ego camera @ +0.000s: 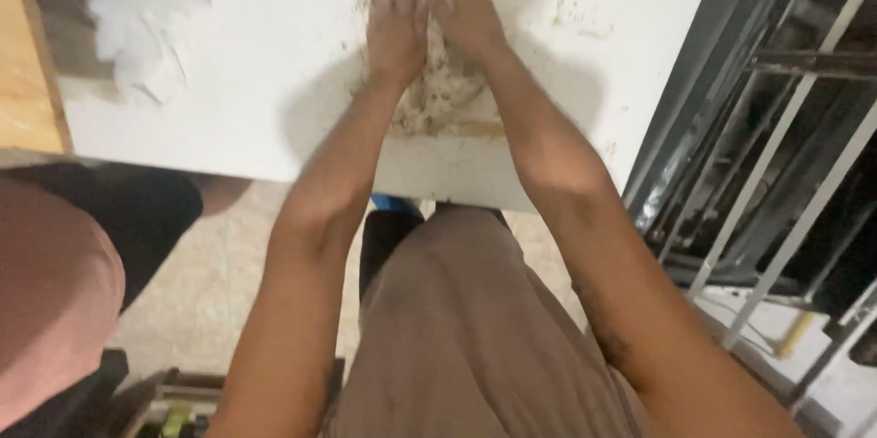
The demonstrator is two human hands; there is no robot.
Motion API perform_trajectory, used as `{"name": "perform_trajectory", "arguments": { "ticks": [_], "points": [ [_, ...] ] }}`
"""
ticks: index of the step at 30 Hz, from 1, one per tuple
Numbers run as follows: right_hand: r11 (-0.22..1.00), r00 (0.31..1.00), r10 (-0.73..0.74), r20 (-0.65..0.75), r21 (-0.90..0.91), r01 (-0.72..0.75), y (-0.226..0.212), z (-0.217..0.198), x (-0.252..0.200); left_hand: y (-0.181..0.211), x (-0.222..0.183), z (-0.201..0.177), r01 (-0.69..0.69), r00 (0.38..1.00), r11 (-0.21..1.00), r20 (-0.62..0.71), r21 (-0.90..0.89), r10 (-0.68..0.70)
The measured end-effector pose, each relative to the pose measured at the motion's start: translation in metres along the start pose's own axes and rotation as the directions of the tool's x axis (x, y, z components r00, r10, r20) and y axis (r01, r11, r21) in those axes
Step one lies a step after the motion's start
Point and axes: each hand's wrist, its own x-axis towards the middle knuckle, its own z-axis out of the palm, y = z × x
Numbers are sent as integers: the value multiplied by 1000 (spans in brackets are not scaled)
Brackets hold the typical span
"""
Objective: Kneading a ball of dough on a floured work surface using both hands.
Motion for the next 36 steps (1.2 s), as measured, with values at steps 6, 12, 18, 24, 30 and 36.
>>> {"name": "perform_trajectory", "arguments": {
  "ticks": [6, 12, 18, 24, 30, 36],
  "points": [
    [887, 844, -218, 490, 460, -39, -12, -125, -115, 28, -69, -127, 418, 809, 758, 585, -502, -59],
    [910, 921, -51, 387, 398, -116, 11, -38, -126, -18, -99, 3, 324, 811, 885, 580, -335, -78],
    [866, 875, -483, -17, 137, 481, 20, -18, -241, 39, -207, -61, -198, 980, 930, -91, -308, 178],
    [751, 650, -660, -375, -346, 563, 41, 47, -154, -4, -154, -10, -423, 870, 906, -269, 21, 413],
    [858, 836, -504, -218, -240, 455, 33, 29, -13, -26, -28, -5, -174, 966, 985, 190, -12, 174],
    [895, 883, -446, 145, 54, 443, 2, -34, -73, 38, -36, -112, -30, 919, 989, 385, -143, 83]
  ]
}}
